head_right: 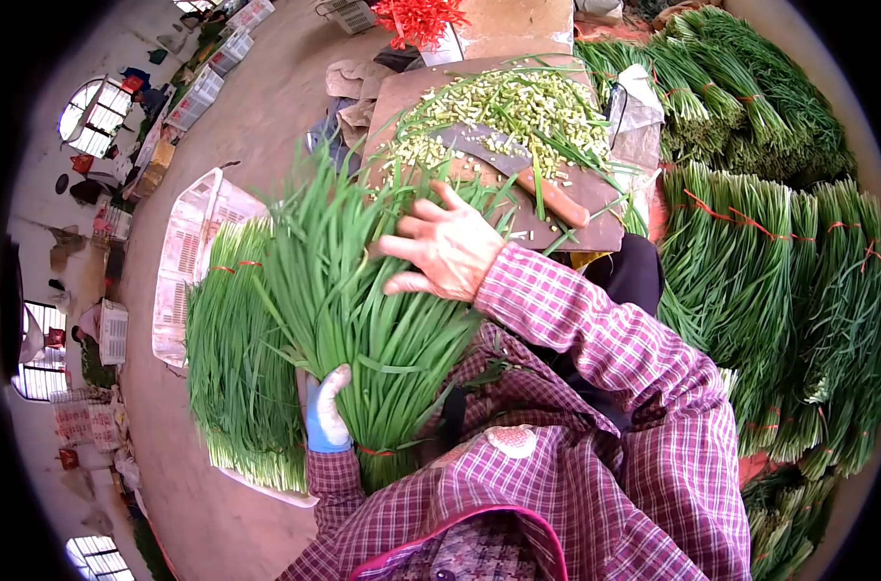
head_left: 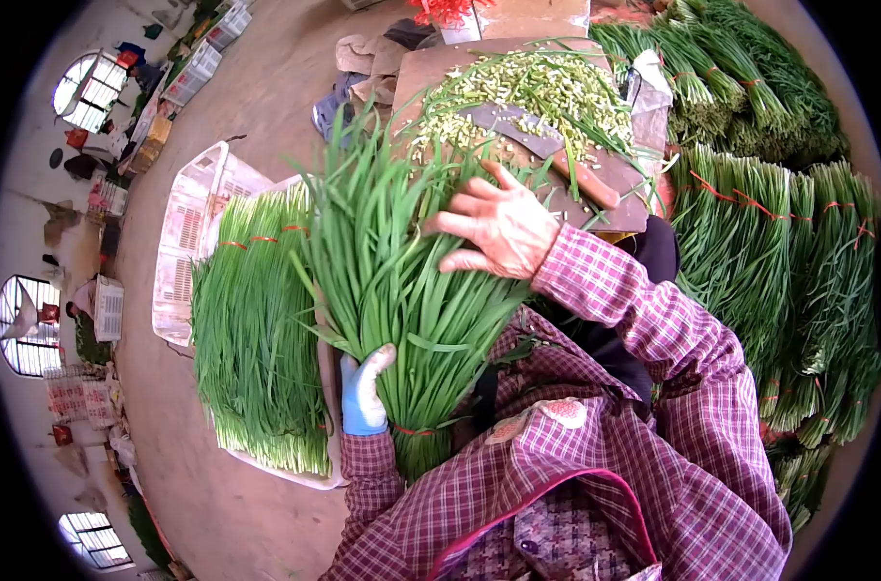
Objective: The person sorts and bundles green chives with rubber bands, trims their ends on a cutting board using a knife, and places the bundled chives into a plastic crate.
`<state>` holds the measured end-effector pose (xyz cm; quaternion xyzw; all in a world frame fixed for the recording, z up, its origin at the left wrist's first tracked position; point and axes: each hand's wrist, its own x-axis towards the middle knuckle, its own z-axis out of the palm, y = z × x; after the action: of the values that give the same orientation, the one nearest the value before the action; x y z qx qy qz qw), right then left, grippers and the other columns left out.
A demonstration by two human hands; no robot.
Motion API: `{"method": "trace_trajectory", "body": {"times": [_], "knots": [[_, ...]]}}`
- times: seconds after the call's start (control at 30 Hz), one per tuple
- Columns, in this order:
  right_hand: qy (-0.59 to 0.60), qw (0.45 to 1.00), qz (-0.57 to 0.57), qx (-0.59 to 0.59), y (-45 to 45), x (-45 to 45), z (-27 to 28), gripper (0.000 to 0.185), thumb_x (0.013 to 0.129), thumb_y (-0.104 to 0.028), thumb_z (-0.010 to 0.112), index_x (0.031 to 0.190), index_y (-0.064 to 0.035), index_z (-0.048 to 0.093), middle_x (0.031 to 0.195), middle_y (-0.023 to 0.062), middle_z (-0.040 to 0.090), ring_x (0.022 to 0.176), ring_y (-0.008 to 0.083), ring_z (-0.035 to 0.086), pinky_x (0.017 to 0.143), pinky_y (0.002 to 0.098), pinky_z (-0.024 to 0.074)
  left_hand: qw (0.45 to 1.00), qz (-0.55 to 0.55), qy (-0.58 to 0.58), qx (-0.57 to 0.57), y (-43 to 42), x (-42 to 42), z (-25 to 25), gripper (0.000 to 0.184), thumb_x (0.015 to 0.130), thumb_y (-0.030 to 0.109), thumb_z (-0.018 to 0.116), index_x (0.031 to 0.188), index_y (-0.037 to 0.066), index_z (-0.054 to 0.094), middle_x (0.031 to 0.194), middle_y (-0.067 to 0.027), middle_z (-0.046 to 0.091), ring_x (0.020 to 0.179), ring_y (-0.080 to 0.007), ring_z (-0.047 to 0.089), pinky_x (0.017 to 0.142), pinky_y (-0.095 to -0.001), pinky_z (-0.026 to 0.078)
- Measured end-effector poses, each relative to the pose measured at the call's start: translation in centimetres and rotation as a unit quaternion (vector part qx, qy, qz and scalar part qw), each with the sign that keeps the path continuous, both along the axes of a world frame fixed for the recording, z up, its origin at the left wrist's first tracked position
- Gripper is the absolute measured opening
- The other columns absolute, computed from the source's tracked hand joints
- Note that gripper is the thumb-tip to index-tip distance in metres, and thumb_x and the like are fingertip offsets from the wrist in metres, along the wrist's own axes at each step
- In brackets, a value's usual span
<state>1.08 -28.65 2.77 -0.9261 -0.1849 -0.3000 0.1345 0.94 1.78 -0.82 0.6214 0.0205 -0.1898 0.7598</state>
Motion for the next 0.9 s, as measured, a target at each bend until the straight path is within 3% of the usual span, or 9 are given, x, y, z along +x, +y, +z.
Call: {"method": "trace_trajectory", "body": {"times": [0.07,0.1,0.13,0.27,0.5,0.67,0.77,0.83,0.9], "knots": [[0.089,0.996,0.002,0.004,0.3,-2.3,-2.7,0.039,0.087,-0.053,0.054,0.108,-0.0199,0.056,0.075,0.0014,0.053,0.080,0.0212,0.056,0.092,0.0475,0.0389,0.989,0.041,0.080,-0.114,2.5,0.7,-0.7,0.037,0.086,0.008,0.059,0.121,0.000,0.055,0.113,-0.0120,0.063,0.097,-0.0221,0.065,0.085,-0.0339,0.056],[0.116,0.993,0.006,0.019,0.5,-3.3,-3.9,0.038,0.087,-0.051,0.055,0.108,-0.0198,0.056,0.074,0.0010,0.051,0.079,0.0206,0.055,0.089,0.0458,0.0396,0.994,0.027,0.045,-0.091,3.3,1.4,-1.3,0.042,0.087,0.011,0.059,0.127,0.002,0.051,0.117,-0.0126,0.061,0.099,-0.0233,0.065,0.087,-0.0373,0.056],[0.094,0.995,0.015,0.033,0.6,-4.0,-4.4,0.036,0.087,-0.047,0.058,0.110,-0.0200,0.057,0.074,0.0011,0.051,0.079,0.0204,0.055,0.084,0.0419,0.0400,0.991,0.022,0.064,-0.119,3.4,1.4,-0.9,0.043,0.087,0.012,0.059,0.128,0.002,0.049,0.119,-0.0131,0.061,0.101,-0.0240,0.064,0.087,-0.0384,0.056],[0.096,0.993,0.000,0.074,0.3,-5.6,-5.0,0.034,0.080,-0.029,0.067,0.112,-0.0202,0.057,0.077,0.0018,0.051,0.080,0.0206,0.055,0.088,0.0428,0.0427,0.979,0.033,0.091,-0.180,2.5,0.5,0.5,0.045,0.089,0.013,0.058,0.131,0.002,0.047,0.122,-0.0141,0.059,0.105,-0.0255,0.063,0.090,-0.0409,0.054],[0.107,0.990,-0.027,0.090,-0.8,-6.6,-4.8,0.039,0.080,-0.028,0.066,0.118,-0.0240,0.059,0.081,0.0010,0.053,0.086,0.0209,0.055,0.087,0.0417,0.0414,0.984,0.025,0.077,-0.158,2.1,0.3,-0.8,0.045,0.089,0.013,0.056,0.132,0.002,0.046,0.122,-0.0134,0.058,0.106,-0.0241,0.062,0.090,-0.0390,0.054],[0.069,0.987,-0.083,0.118,-3.3,-6.8,-0.3,0.043,0.078,-0.013,0.063,0.120,-0.0194,0.061,0.108,0.0042,0.057,0.100,0.0280,0.051,0.096,0.0468,0.0363,0.999,0.029,-0.028,-0.013,1.0,-0.2,-0.6,0.043,0.087,0.009,0.058,0.128,0.001,0.050,0.118,-0.0105,0.058,0.101,-0.0177,0.061,0.091,-0.0304,0.051],[-0.006,0.982,-0.101,0.160,-3.4,-6.6,4.0,0.040,0.076,-0.004,0.059,0.114,-0.0140,0.062,0.108,0.0067,0.057,0.098,0.0296,0.052,0.091,0.0417,0.0393,0.997,0.052,-0.015,-0.046,1.0,-0.6,-0.9,0.044,0.086,0.010,0.059,0.128,0.002,0.050,0.117,-0.0107,0.059,0.100,-0.0173,0.061,0.090,-0.0302,0.051],[-0.042,0.970,-0.065,0.229,-1.9,-6.2,5.9,0.029,0.078,-0.002,0.057,0.106,-0.0107,0.061,0.090,0.0074,0.057,0.083,0.0257,0.058,0.074,0.0367,0.0470,0.999,0.035,-0.031,-0.023,0.6,-0.7,-0.5,0.045,0.085,0.011,0.060,0.128,0.002,0.050,0.117,-0.0107,0.059,0.100,-0.0176,0.061,0.090,-0.0299,0.052],[-0.048,0.945,0.028,0.321,0.8,-4.9,5.8,0.023,0.079,-0.002,0.057,0.101,-0.0096,0.060,0.084,0.0089,0.055,0.075,0.0268,0.059,0.065,0.0379,0.0495,0.999,0.018,-0.047,-0.001,0.1,-1.0,0.2,0.047,0.084,0.011,0.061,0.128,0.002,0.050,0.117,-0.0108,0.059,0.100,-0.0179,0.061,0.090,-0.0297,0.052]]}}
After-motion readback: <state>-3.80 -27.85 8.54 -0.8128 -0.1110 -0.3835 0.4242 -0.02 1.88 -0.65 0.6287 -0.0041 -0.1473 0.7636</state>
